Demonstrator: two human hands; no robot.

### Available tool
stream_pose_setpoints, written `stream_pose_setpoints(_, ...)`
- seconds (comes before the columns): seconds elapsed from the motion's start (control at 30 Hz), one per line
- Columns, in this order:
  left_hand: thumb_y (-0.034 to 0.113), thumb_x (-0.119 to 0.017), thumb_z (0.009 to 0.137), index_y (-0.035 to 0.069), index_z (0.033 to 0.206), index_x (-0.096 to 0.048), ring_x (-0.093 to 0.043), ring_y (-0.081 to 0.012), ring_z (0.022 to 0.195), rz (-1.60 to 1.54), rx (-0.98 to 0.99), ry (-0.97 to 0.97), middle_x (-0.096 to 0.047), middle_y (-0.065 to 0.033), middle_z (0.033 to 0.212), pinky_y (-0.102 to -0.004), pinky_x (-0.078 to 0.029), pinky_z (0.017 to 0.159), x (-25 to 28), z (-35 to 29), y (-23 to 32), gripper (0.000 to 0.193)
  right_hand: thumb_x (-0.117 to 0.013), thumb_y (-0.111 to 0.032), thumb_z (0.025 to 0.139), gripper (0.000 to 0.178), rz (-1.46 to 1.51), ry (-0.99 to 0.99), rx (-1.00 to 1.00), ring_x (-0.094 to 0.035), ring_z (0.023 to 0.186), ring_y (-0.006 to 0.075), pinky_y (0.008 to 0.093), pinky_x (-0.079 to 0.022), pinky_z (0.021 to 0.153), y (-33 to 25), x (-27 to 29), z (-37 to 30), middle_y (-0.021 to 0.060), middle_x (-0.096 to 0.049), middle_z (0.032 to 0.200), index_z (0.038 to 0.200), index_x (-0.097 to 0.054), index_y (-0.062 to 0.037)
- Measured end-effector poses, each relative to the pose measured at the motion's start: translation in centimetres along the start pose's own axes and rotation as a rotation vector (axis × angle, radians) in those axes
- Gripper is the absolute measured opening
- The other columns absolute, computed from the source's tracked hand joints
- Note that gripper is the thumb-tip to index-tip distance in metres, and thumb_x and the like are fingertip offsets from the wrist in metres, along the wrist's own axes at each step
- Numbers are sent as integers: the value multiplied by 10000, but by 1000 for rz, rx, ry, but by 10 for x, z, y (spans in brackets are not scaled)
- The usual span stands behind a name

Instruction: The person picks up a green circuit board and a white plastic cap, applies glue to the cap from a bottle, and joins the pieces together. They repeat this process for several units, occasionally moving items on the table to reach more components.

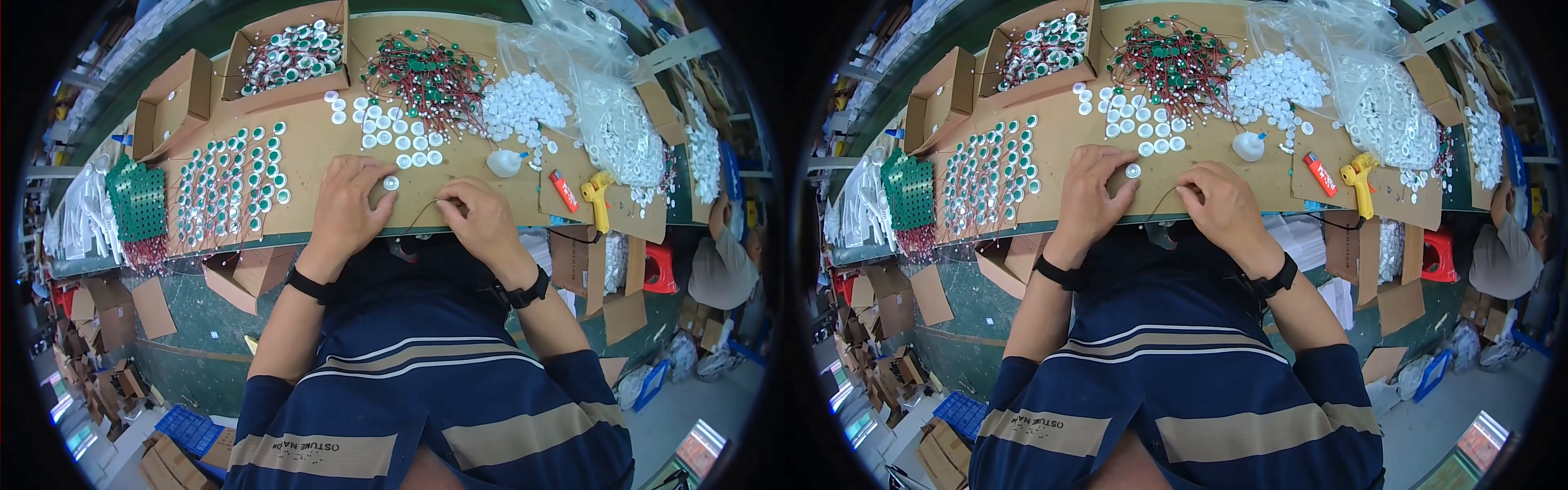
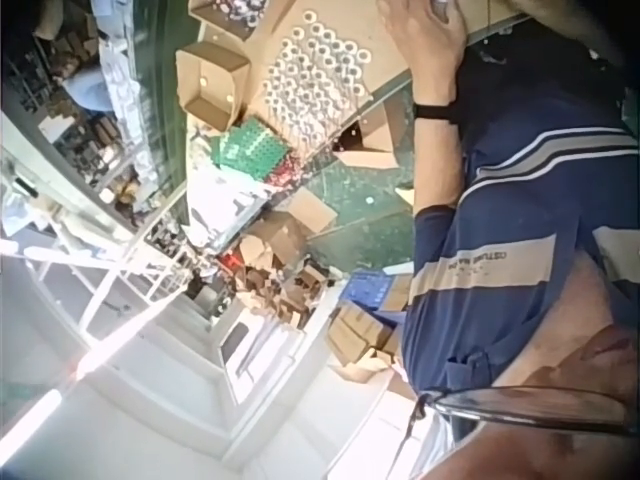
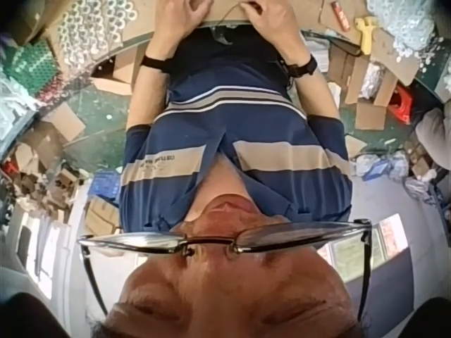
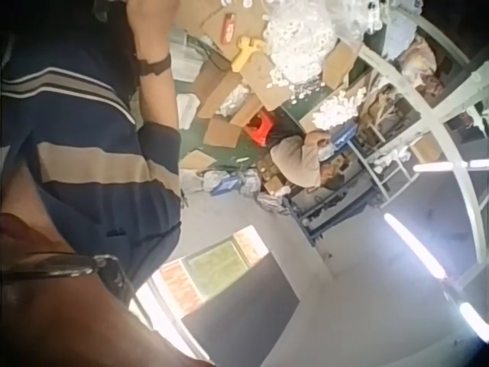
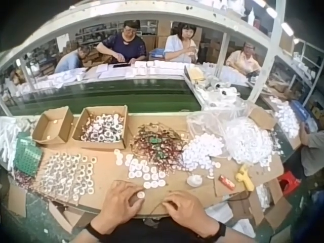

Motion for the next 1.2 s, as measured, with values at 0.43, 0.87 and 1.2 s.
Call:
stream_pose_setpoints(0.43,101,-874,849,96,1197,-837,-660,-338,1181,-29,-11,4,-754,-86,1179,-465,-525,1092,0,3,9,350,-816,-42,1012,171,313,-68,-278,-638,740,36,230,-516,666,2,10,-10,20,-803,947,1172,-826,14)
stream_pose_setpoints(0.87,165,-929,850,75,1066,-816,-660,-345,1187,43,-24,68,-745,-97,1161,-475,-531,1052,-5,1,12,260,-815,-38,1009,147,268,-28,-224,-606,707,30,231,-487,637,5,12,-11,4,-783,912,1148,-831,7)
stream_pose_setpoints(1.2,90,-916,863,84,1031,-823,-685,-318,1103,-91,-46,98,-743,-62,1100,-449,-543,990,4,-9,5,192,-816,-31,995,135,238,-33,-197,-568,666,33,244,-441,608,-5,19,-9,4,-748,870,1123,-835,10)
Point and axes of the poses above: each hand's wrist, its own z-axis towards the middle knuckle, its own x-axis out of the back of the hand, y = z × x, the point moved 2 cm from there along z, towards the middle knuckle
